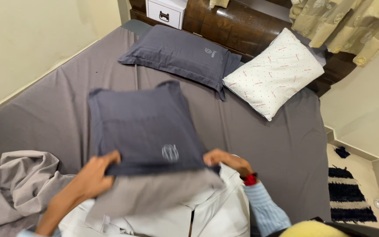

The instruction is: The person folds pillowcases and arranges pillows on a bed by hand.

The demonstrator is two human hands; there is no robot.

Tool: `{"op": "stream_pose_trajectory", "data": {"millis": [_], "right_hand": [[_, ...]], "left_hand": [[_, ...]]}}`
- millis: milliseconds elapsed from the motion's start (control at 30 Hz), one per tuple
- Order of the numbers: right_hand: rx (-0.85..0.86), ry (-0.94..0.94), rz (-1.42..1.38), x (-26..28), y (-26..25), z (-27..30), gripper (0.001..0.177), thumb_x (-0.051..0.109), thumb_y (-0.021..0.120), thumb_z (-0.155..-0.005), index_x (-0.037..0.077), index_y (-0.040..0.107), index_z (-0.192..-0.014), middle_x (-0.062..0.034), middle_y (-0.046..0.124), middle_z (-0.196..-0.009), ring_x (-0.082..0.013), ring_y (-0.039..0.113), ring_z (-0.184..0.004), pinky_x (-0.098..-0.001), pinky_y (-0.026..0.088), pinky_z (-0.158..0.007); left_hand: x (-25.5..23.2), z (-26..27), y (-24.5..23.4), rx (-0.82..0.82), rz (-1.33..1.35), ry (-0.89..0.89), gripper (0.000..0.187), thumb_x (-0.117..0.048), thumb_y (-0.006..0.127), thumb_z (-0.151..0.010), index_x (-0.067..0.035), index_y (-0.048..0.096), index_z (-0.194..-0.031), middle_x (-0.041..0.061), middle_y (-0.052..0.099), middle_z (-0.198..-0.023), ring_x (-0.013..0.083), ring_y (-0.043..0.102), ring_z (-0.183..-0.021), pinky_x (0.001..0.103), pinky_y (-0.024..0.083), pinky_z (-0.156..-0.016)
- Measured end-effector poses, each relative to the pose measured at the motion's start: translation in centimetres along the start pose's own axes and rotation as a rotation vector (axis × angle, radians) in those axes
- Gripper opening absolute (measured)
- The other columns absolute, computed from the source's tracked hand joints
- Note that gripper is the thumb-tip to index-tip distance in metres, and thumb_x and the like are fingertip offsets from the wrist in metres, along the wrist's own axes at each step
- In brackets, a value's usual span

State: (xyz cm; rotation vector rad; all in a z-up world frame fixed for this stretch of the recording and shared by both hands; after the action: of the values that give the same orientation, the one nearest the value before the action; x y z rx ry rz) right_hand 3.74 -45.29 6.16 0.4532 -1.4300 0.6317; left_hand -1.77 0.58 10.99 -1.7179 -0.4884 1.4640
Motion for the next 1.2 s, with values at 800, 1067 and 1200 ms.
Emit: {"op": "stream_pose_trajectory", "data": {"millis": [800,1067,1200], "right_hand": [[-0.620,-0.525,0.839,-0.1,7.6,-20.2,0.022,0.021,0.071,-0.092,0.009,0.076,-0.109,-0.0062,0.071,-0.120,-0.0284,0.063,-0.119,-0.0404,0.045,-0.103],[-0.578,-0.473,0.712,0.5,7.2,-18.2,0.013,0.017,0.062,-0.100,0.005,0.068,-0.101,-0.0048,0.068,-0.100,-0.0241,0.062,-0.096,-0.0383,0.044,-0.086],[-0.496,-0.348,0.659,-0.1,6.5,-17.5,0.012,0.015,0.061,-0.101,0.004,0.067,-0.101,-0.0060,0.067,-0.099,-0.0242,0.061,-0.094,-0.0374,0.041,-0.087]], "left_hand": [[0.7,-15.1,9.7,-0.765,-0.256,0.157,0.011,-0.017,0.068,-0.093,-0.007,0.065,-0.089,0.007,0.063,-0.090,0.0279,0.060,-0.087,0.043,0.044,-0.079],[-2.1,-13.0,7.7,-0.664,0.061,0.177,0.014,-0.018,0.071,-0.093,-0.004,0.066,-0.091,0.008,0.066,-0.090,0.0272,0.061,-0.087,0.040,0.046,-0.082],[-2.1,-10.6,5.1,-0.708,0.026,0.197,0.031,-0.025,0.080,-0.080,-0.001,0.071,-0.097,0.011,0.070,-0.101,0.0308,0.063,-0.096,0.040,0.047,-0.086]]}}
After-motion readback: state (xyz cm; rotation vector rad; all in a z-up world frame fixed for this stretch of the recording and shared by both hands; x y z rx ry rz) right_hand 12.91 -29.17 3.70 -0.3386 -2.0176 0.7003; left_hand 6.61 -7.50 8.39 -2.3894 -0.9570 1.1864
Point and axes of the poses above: each hand's wrist, its own z-axis away from the middle knuckle, its own y-axis out of the palm, x = y × z, the point moved 4 cm from there along -z, towards the middle knuckle
